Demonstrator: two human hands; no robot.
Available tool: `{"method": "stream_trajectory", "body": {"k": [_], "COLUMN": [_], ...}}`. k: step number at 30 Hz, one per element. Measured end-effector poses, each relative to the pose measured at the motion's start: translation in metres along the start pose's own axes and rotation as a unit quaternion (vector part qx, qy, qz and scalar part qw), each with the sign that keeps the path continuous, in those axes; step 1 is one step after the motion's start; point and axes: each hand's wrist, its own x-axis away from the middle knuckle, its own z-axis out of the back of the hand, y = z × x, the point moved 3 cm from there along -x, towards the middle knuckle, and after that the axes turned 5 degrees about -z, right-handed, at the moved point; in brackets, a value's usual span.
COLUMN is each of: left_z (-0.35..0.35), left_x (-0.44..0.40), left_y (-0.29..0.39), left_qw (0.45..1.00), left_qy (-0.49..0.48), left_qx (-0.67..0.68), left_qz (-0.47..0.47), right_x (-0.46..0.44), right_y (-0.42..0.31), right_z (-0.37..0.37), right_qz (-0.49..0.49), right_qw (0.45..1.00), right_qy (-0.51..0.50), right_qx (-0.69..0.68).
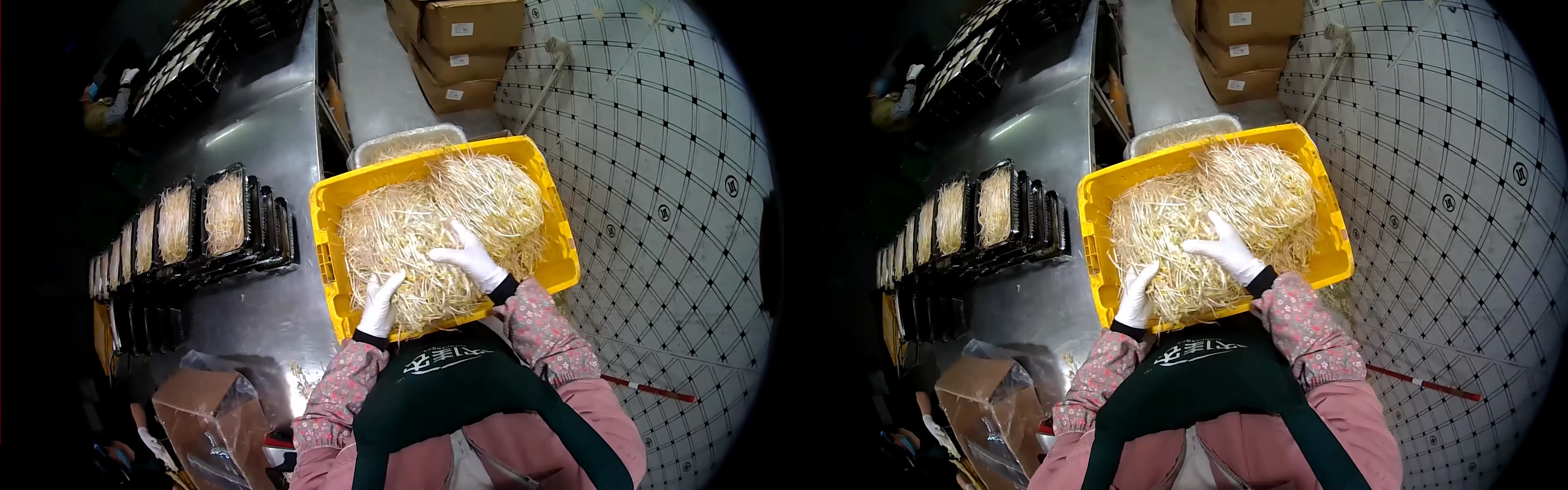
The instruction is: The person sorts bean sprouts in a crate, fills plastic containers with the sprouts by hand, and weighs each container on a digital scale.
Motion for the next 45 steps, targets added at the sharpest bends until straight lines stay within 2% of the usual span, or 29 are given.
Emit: {"method": "stream_trajectory", "body": {"k": [1,2,4,5,6,7,8,10,14,16,17,18,20,22,24,25,26,28,30,32,34,36,38,39,40,42,43,44,45], "left_z": [0.003,0.016,0.06,0.042,0.048,0.049,0.05,0.069,0.065,0.084,0.091,0.09,0.092,0.11,0.095,0.094,0.097,0.101,0.106,0.114,0.111,0.093,0.075,0.066,0.055,0.032,0.02,-0.02,-0.031], "left_x": [-0.007,-0.017,-0.051,-0.044,-0.044,-0.041,-0.036,-0.039,-0.023,-0.032,-0.029,-0.029,-0.024,-0.023,-0.014,-0.016,-0.014,-0.013,-0.002,0.008,0.006,-0.004,-0.032,-0.047,-0.057,-0.06,-0.058,-0.031,-0.02], "left_y": [-0.003,-0.013,-0.044,-0.026,-0.019,-0.011,-0.004,-0.007,0.003,0.005,0.002,0.006,0.012,0.007,0.014,0.016,0.014,0.014,0.015,0.01,0.01,0.0,-0.026,-0.043,-0.055,-0.053,-0.046,-0.002,0.015], "left_qw": [0.999,0.984,0.976,0.976,0.964,0.977,0.986,0.98,0.989,0.966,0.975,0.964,0.97,0.966,0.964,0.947,0.946,0.937,0.941,0.919,0.919,0.939,0.933,0.948,0.96,0.977,0.983,0.976,0.987], "left_qy": [-0.004,-0.008,-0.012,0.015,0.041,0.042,0.043,0.072,0.035,0.062,0.067,0.081,0.048,0.086,0.087,0.07,0.072,0.077,0.069,0.115,0.074,0.13,0.182,0.181,0.179,0.122,0.083,0.119,0.066], "left_qx": [0.004,0.024,-0.14,-0.207,-0.256,-0.208,-0.161,-0.179,-0.142,-0.251,-0.21,-0.251,-0.232,-0.241,-0.239,-0.305,-0.306,-0.326,-0.321,-0.367,-0.379,-0.31,-0.305,-0.26,-0.216,-0.176,-0.156,-0.172,-0.129], "left_qz": [0.035,0.178,0.167,0.064,0.051,0.031,0.013,0.048,0.011,-0.006,0.025,-0.023,-0.057,-0.04,-0.075,-0.075,-0.076,-0.098,-0.076,-0.089,-0.075,-0.067,-0.066,-0.039,-0.01,-0.023,-0.048,-0.055,-0.066], "right_x": [0.005,0.006,-0.017,-0.011,-0.005,0.005,0.006,0.003,0.011,0.006,0.002,0.002,0.011,0.01,0.01,0.007,0.004,-0.006,-0.009,0.003,0.013,0.01,0.002,-0.007,-0.016,-0.024,-0.022,-0.011,0.01], "right_y": [-0.012,-0.028,0.006,0.003,0.001,-0.002,-0.002,0.016,0.027,0.036,0.037,0.032,0.021,0.017,0.007,0.004,0.006,0.012,0.01,0.002,0.001,0.01,0.049,0.072,0.083,0.096,0.081,0.049,0.001], "right_z": [0.012,0.022,0.071,0.083,0.091,0.097,0.107,0.123,0.12,0.115,0.114,0.109,0.097,0.081,0.044,0.021,0.004,0.011,0.047,0.071,0.074,0.057,0.026,0.013,0.0,-0.018,-0.017,-0.019,-0.025], "right_qz": [0.002,0.0,-0.064,-0.045,-0.028,-0.004,0.013,0.012,0.064,0.066,0.071,0.071,0.155,0.13,0.153,0.15,0.149,0.128,0.085,0.147,0.164,0.005,0.093,0.083,-0.015,-0.022,-0.019,-0.016,0.015], "right_qw": [1.0,1.0,0.987,0.993,0.997,0.992,0.997,0.959,0.972,0.952,0.94,0.94,0.883,0.883,0.8,0.78,0.718,0.674,0.718,0.722,0.732,0.782,0.808,0.841,0.889,0.959,0.991,0.998,0.997], "right_qy": [0.026,-0.024,0.026,0.044,0.063,0.12,0.075,0.188,0.144,0.161,0.171,0.17,0.24,0.248,0.255,0.231,0.238,0.227,0.246,0.275,0.274,0.256,0.265,0.246,0.215,0.171,0.099,0.023,0.024], "right_qx": [0.003,-0.002,0.148,0.097,0.045,0.031,0.031,0.211,0.177,0.251,0.287,0.288,0.373,0.377,0.521,0.562,0.637,0.691,0.645,0.617,0.602,0.568,0.518,0.475,0.404,0.223,0.086,-0.052,-0.077]}}
